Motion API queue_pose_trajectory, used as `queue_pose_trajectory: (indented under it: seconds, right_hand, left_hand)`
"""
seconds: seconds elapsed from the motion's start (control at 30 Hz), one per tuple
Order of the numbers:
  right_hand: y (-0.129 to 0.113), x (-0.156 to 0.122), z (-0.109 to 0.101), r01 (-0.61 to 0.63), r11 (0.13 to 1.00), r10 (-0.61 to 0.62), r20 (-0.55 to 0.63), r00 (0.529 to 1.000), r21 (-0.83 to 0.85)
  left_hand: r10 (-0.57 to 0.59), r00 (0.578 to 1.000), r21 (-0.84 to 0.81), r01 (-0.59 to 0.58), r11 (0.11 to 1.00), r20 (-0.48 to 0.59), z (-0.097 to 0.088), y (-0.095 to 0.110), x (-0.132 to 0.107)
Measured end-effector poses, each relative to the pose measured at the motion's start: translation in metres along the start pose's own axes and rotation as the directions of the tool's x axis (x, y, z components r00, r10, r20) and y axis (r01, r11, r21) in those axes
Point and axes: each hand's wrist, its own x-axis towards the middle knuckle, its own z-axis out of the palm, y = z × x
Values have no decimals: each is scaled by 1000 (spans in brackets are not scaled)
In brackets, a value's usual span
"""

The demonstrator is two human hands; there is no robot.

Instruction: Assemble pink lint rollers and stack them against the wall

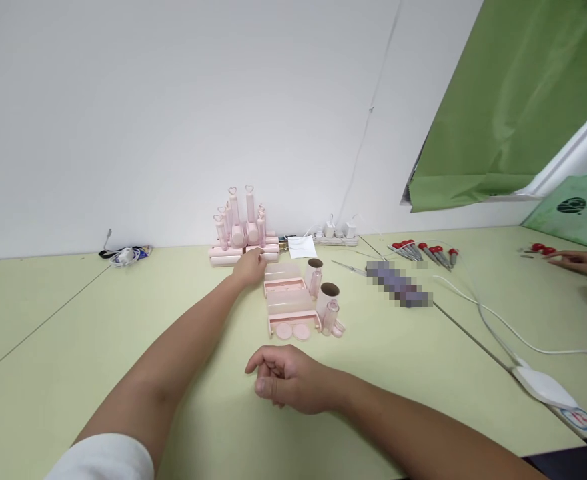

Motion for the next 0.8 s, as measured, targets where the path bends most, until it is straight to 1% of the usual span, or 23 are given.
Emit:
queue_pose_trajectory:
  seconds: [0.13, 0.27, 0.43, 0.5, 0.63, 0.8]
  right_hand:
    - [-2, -1, 0, 26, 999, -26, 0, 1000, -36]
    - [-5, -3, 0, 67, 993, -67, 8, 998, -97]
    - [-5, -4, 0, 68, 992, -66, 14, 998, -110]
    - [-4, -4, 0, 73, 991, -72, 14, 997, -113]
    - [-2, -2, 0, 69, 992, -68, 11, 998, -110]
    - [-3, -3, 1, 76, 990, -75, 14, 997, -122]
  left_hand:
    - [-17, 999, 38, 16, 999, 27, -2, 2, 13]
    - [-34, 999, 66, 31, 997, 39, -10, 5, 18]
    - [-99, 995, 90, 101, 991, -32, -19, 9, 18]
    - [-125, 991, 96, 129, 987, -42, -23, 8, 19]
    - [-158, 987, 108, 159, 981, -22, -28, 3, 22]
    - [-185, 982, 103, 188, 977, -35, -31, -2, 25]
